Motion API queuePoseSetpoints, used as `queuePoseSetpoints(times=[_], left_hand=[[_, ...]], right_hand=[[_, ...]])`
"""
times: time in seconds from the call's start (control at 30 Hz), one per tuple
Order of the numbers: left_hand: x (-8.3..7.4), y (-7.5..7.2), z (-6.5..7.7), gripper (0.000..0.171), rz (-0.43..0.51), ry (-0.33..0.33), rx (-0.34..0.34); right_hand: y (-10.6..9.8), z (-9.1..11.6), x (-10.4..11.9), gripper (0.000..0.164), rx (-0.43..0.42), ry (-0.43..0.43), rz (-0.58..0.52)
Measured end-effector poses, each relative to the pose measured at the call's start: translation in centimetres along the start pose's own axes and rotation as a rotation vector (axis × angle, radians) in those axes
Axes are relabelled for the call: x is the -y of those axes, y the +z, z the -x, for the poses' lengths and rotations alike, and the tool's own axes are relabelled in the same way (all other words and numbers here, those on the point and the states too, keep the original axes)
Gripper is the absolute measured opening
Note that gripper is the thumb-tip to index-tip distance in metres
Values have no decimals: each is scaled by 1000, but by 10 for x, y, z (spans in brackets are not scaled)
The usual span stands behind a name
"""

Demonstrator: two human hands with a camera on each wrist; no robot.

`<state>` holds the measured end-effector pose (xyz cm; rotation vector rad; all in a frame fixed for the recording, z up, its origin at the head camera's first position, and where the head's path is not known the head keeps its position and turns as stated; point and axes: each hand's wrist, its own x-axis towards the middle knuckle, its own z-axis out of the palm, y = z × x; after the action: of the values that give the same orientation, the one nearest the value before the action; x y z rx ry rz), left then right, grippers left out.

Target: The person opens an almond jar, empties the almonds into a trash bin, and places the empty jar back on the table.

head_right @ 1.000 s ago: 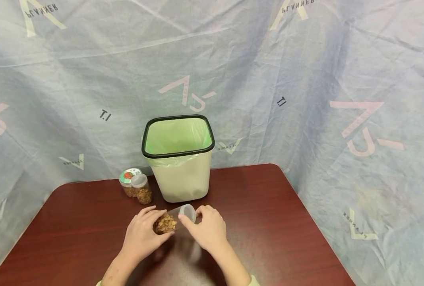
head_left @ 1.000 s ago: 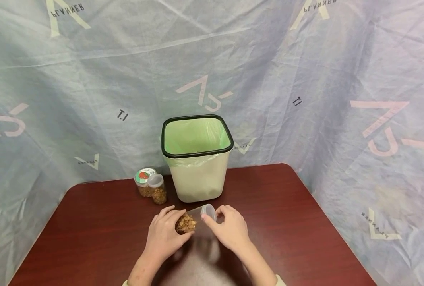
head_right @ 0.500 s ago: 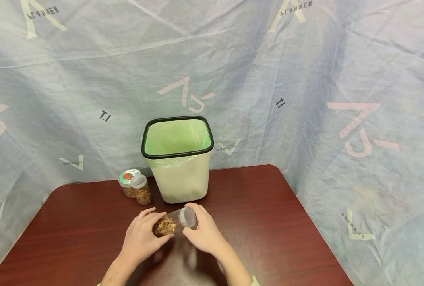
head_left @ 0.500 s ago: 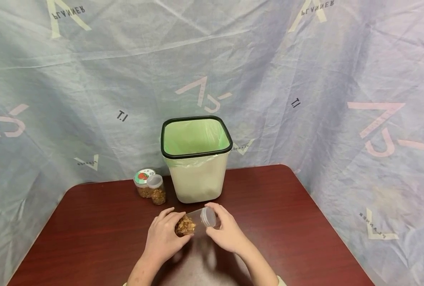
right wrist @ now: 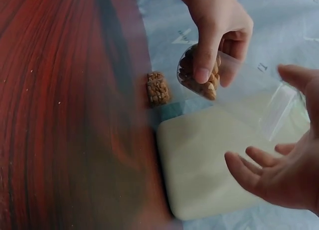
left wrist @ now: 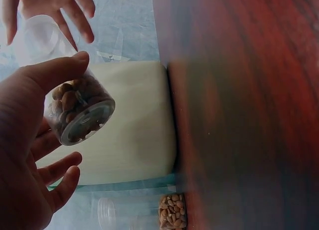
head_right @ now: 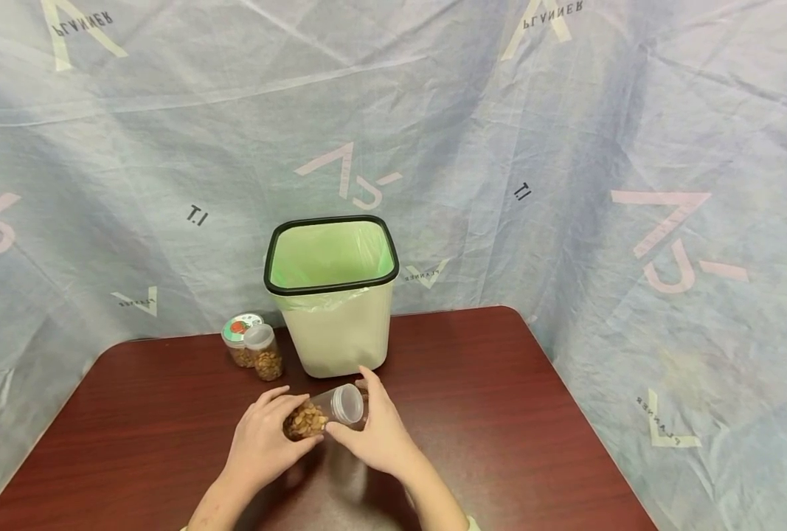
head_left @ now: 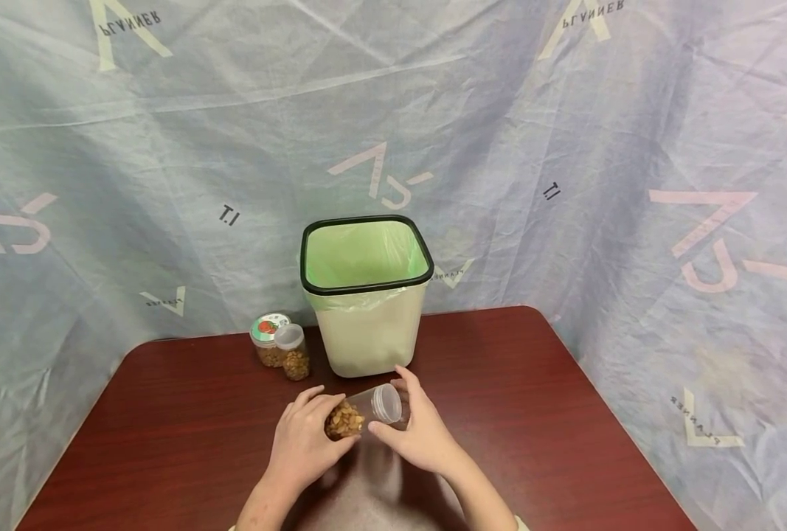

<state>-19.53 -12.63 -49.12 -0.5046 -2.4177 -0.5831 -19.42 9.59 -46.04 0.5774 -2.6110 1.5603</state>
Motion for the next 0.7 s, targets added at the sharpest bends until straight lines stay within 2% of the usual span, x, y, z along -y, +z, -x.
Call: queuePoseSetpoints(times=[0.2, 0.33, 0.5, 0.7], left_hand=[[2, 2, 1, 66, 11, 10, -17], [3, 1, 1, 65, 5, 10, -15], [4, 1, 1, 65, 1, 16, -18], [4, 2, 1, 65, 0, 19, -21]], right_hand=[[4, 0, 4, 77, -134, 138, 171], [7, 1, 7, 63, -180, 193, 263], [10, -1, 5, 54, -203, 192, 318], [8, -2, 4, 47, -198, 143, 270]])
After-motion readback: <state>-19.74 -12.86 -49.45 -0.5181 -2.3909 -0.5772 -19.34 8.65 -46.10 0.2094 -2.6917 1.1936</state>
